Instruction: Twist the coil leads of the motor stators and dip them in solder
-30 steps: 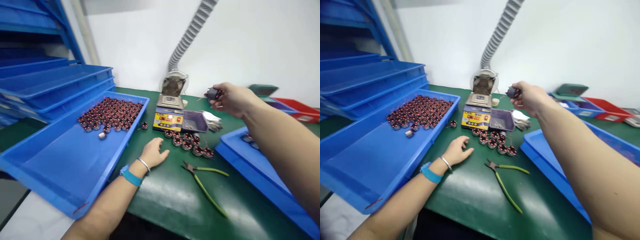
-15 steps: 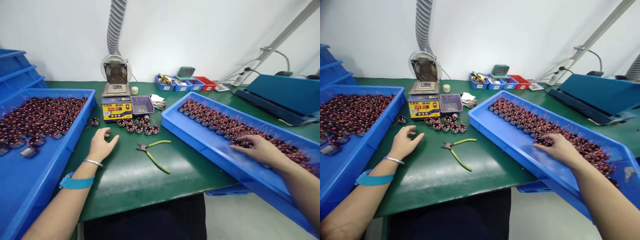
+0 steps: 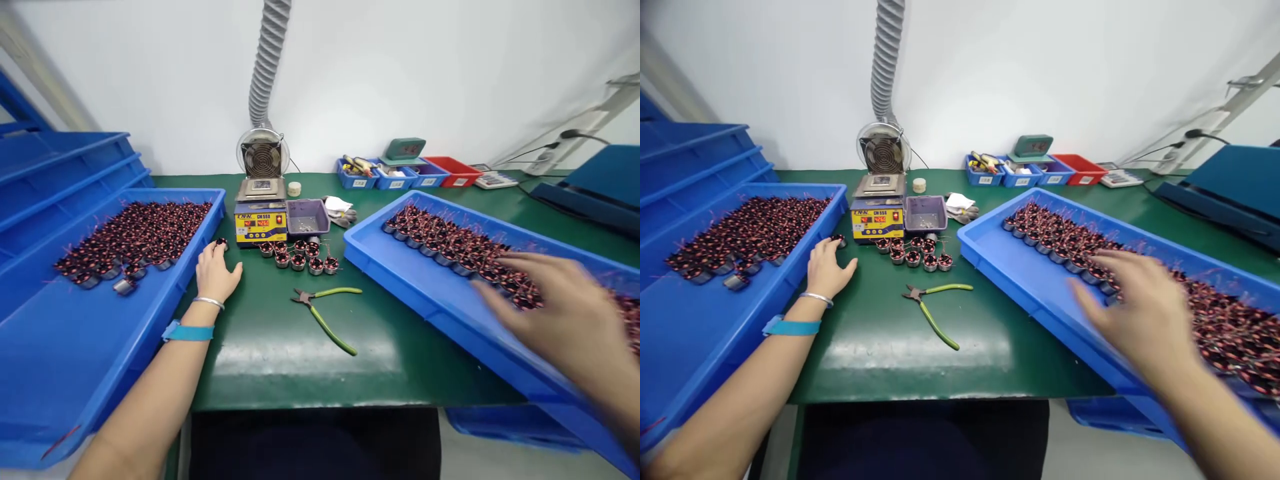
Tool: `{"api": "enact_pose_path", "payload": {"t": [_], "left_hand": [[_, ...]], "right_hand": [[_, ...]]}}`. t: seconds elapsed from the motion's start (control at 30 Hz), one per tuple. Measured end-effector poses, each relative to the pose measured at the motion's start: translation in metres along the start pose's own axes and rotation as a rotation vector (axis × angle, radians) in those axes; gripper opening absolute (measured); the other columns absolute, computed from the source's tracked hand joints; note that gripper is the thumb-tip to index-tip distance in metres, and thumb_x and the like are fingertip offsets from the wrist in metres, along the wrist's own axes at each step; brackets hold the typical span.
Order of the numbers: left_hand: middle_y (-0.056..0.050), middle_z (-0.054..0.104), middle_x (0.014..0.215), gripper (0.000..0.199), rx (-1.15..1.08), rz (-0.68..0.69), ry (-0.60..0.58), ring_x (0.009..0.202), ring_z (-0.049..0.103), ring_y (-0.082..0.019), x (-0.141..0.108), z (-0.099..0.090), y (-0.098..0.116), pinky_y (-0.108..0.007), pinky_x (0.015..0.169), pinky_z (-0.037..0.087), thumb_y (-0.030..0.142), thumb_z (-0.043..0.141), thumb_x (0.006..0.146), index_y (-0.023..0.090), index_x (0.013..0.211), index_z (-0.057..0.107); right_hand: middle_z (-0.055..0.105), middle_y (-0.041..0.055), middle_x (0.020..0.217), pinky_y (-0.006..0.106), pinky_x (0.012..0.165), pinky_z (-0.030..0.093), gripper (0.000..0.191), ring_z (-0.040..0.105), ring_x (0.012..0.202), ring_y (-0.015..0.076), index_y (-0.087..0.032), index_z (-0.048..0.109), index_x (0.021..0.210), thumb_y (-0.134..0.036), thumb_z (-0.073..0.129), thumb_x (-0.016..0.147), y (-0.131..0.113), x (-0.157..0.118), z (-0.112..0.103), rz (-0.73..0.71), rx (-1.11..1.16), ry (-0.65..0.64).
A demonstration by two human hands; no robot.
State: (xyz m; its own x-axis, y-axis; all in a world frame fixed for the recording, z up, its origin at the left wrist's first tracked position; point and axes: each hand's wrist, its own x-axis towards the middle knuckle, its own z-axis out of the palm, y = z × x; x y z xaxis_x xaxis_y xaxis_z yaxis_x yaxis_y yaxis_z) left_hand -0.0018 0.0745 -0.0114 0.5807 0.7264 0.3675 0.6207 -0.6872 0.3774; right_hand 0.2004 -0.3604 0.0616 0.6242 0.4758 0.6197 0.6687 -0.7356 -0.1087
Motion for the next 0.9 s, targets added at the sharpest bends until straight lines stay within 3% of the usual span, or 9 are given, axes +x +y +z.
{"api": "enact_pose_path", "payload": {"t": [0.03, 0.1, 0.17, 0.27, 0.4, 0.53, 0.63, 0.77, 0.9], "left_hand": [[-0.02, 0.045, 0.143, 0.053, 0.024, -0.005, -0.012, 0.132, 0.044, -0.039, 0.002, 0.001, 0.0, -0.052, 0.105, 0.042, 0.029, 0.06, 0.079, 0.014, 0.129, 0.052], [-0.022, 0.041, 0.148, 0.055, 0.07, -0.013, -0.027, 0.133, 0.043, -0.041, 0.007, 0.0, -0.001, -0.053, 0.105, 0.042, 0.028, 0.06, 0.08, 0.013, 0.132, 0.05], [-0.023, 0.042, 0.147, 0.053, 0.107, -0.027, -0.067, 0.132, 0.045, -0.04, 0.016, -0.003, 0.0, -0.052, 0.104, 0.043, 0.027, 0.058, 0.082, 0.012, 0.132, 0.051], [-0.021, 0.054, 0.134, 0.042, 0.147, -0.055, -0.146, 0.123, 0.055, -0.036, 0.029, -0.008, 0.006, -0.046, 0.101, 0.046, 0.025, 0.054, 0.086, 0.013, 0.125, 0.055], [-0.017, 0.063, 0.117, 0.025, 0.187, -0.053, -0.182, 0.115, 0.061, -0.029, 0.032, -0.015, 0.02, -0.038, 0.095, 0.048, 0.022, 0.045, 0.092, 0.014, 0.109, 0.061], [-0.012, 0.066, 0.116, 0.021, 0.189, -0.002, -0.256, 0.113, 0.062, -0.023, 0.014, -0.02, 0.033, -0.034, 0.093, 0.048, 0.022, 0.044, 0.095, 0.017, 0.105, 0.062], [-0.004, 0.07, 0.111, 0.011, 0.114, 0.144, -0.393, 0.107, 0.064, -0.02, -0.008, -0.021, 0.043, -0.029, 0.091, 0.048, 0.027, 0.058, 0.09, 0.022, 0.097, 0.063], [-0.003, 0.071, 0.101, 0.017, -0.151, 0.47, -0.63, 0.091, 0.066, -0.017, -0.038, -0.023, 0.05, -0.028, 0.085, 0.049, 0.023, 0.066, 0.082, 0.019, 0.097, 0.061], [-0.012, 0.067, 0.116, 0.046, -0.537, 0.567, -0.595, 0.109, 0.062, -0.023, -0.044, -0.036, 0.038, -0.033, 0.096, 0.047, 0.022, 0.078, 0.066, 0.013, 0.107, 0.06]], "right_hand": [[0.066, 0.0151, 0.11, 0.047, 0.097, 0.05, 0.025, 0.064, 0.108, 0.0303, -0.025, 0.061, 0.107, -0.042, 0.058, 0.089, -0.036, -0.007, 0.005, -0.194, 0.127, 0.009], [0.067, 0.0118, 0.113, 0.036, 0.088, 0.054, 0.026, 0.067, 0.103, 0.0239, -0.023, 0.059, 0.115, -0.036, 0.054, 0.093, -0.106, -0.024, 0.02, -0.489, 0.274, -0.227], [0.068, 0.011, 0.108, 0.032, 0.078, 0.054, 0.03, 0.068, 0.093, 0.0222, -0.021, 0.058, 0.121, -0.033, 0.053, 0.094, -0.161, -0.038, 0.04, -0.511, 0.197, -0.522], [0.069, 0.0076, 0.093, 0.026, 0.063, 0.049, 0.018, 0.069, 0.074, 0.0184, -0.02, 0.063, 0.105, -0.017, 0.055, 0.09, -0.202, -0.051, 0.063, -0.468, 0.153, -0.598], [0.07, 0.007, 0.083, 0.025, 0.053, 0.045, 0.02, 0.066, 0.059, 0.0165, -0.018, 0.064, 0.09, -0.005, 0.05, 0.082, -0.186, -0.064, 0.073, -0.373, 0.12, -0.593], [0.074, 0.014, 0.088, 0.033, 0.059, 0.054, 0.027, 0.072, 0.067, 0.0251, -0.016, 0.067, 0.098, -0.023, 0.042, 0.091, -0.141, -0.075, 0.079, -0.296, 0.129, -0.529], [0.066, 0.0079, 0.058, 0.036, 0.044, 0.05, 0.031, 0.063, 0.045, 0.026, -0.02, 0.067, 0.087, -0.042, 0.045, 0.091, -0.122, -0.068, 0.082, -0.201, 0.245, -0.416], [0.065, 0.0044, 0.063, 0.032, 0.041, 0.047, 0.029, 0.062, 0.048, 0.0215, -0.025, 0.067, 0.091, -0.052, 0.058, 0.086, -0.14, -0.036, 0.077, -0.323, 0.543, -0.438], [0.07, 0.0104, 0.092, 0.036, 0.059, 0.052, 0.045, 0.069, 0.074, 0.0265, -0.018, 0.068, 0.105, -0.05, 0.072, 0.073, -0.182, 0.001, 0.095, -0.434, 0.473, -0.489]]}}
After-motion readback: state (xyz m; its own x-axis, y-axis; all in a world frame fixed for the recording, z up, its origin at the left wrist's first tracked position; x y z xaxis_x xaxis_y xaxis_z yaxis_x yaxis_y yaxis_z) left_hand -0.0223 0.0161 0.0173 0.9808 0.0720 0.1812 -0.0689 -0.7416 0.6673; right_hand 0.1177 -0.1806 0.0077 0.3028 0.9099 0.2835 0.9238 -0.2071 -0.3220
